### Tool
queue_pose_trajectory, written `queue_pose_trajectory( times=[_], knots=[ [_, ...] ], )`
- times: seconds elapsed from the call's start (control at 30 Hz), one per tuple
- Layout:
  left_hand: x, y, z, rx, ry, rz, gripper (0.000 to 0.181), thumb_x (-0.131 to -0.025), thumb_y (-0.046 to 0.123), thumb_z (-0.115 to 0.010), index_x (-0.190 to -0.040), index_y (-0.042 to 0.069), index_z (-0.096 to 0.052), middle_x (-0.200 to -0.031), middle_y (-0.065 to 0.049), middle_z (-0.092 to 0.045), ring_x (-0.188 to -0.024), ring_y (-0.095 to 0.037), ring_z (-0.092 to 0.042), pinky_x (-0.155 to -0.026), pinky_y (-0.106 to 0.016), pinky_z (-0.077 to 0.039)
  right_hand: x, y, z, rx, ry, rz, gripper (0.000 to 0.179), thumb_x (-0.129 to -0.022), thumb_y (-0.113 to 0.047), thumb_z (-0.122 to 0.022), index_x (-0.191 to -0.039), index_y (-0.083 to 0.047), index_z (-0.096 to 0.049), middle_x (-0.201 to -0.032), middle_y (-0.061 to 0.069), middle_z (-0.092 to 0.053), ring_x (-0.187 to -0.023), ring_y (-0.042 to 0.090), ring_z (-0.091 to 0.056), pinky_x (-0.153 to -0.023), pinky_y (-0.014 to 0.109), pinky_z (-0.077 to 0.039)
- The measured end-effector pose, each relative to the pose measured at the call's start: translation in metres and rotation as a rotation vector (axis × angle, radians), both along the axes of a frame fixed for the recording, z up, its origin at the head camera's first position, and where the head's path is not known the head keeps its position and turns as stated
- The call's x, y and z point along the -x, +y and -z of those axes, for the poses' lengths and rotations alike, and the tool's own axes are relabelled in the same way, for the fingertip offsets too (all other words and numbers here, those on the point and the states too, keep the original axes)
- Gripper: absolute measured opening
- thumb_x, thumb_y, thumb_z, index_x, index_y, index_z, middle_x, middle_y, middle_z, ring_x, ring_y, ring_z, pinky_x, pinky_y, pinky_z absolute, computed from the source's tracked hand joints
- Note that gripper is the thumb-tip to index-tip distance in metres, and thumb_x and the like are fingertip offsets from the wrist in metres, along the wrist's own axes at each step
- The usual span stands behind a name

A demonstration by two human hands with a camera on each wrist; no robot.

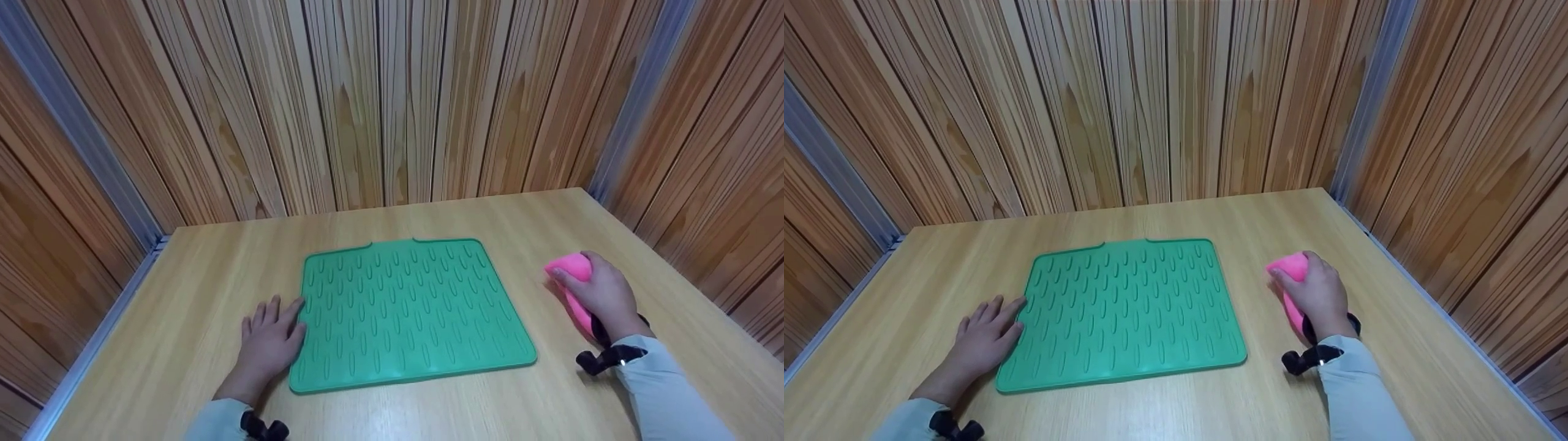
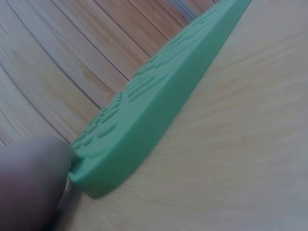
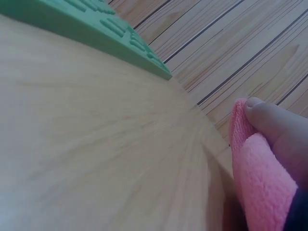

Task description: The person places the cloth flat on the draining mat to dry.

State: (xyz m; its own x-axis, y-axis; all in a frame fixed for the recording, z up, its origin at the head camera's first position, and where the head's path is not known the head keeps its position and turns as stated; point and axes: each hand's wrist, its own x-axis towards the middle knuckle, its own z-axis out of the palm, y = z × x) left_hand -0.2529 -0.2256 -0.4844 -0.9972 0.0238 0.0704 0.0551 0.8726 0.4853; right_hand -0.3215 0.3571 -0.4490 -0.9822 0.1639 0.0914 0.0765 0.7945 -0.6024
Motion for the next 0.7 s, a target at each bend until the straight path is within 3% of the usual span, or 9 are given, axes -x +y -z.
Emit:
queue_pose_trajectory(
  times=[0.27, 0.7],
  knots=[
    [0.000, 0.000, 0.001, 0.012, 0.029, -0.001, 0.055, -0.105, 0.034, -0.046, -0.157, 0.018, -0.038, -0.164, -0.028, -0.017, -0.149, -0.053, -0.006, -0.114, -0.071, 0.003, -0.001, -0.004, -0.012, 0.045, 0.011, -0.013, 0.114, -0.085, -0.080, -0.052, -0.160, -0.003, -0.017, -0.147, 0.034, -0.038, -0.122, 0.049, -0.045, -0.097, 0.064, -0.045],
    [0.001, -0.001, 0.000, 0.008, -0.009, 0.002, 0.057, -0.106, 0.035, -0.044, -0.159, 0.020, -0.033, -0.166, -0.026, -0.011, -0.150, -0.051, 0.000, -0.115, -0.070, 0.006, -0.004, -0.013, -0.024, 0.073, 0.013, -0.017, 0.115, -0.083, -0.082, -0.053, -0.161, -0.006, -0.016, -0.143, 0.032, -0.041, -0.118, 0.047, -0.047, -0.093, 0.060, -0.049]
  ],
)
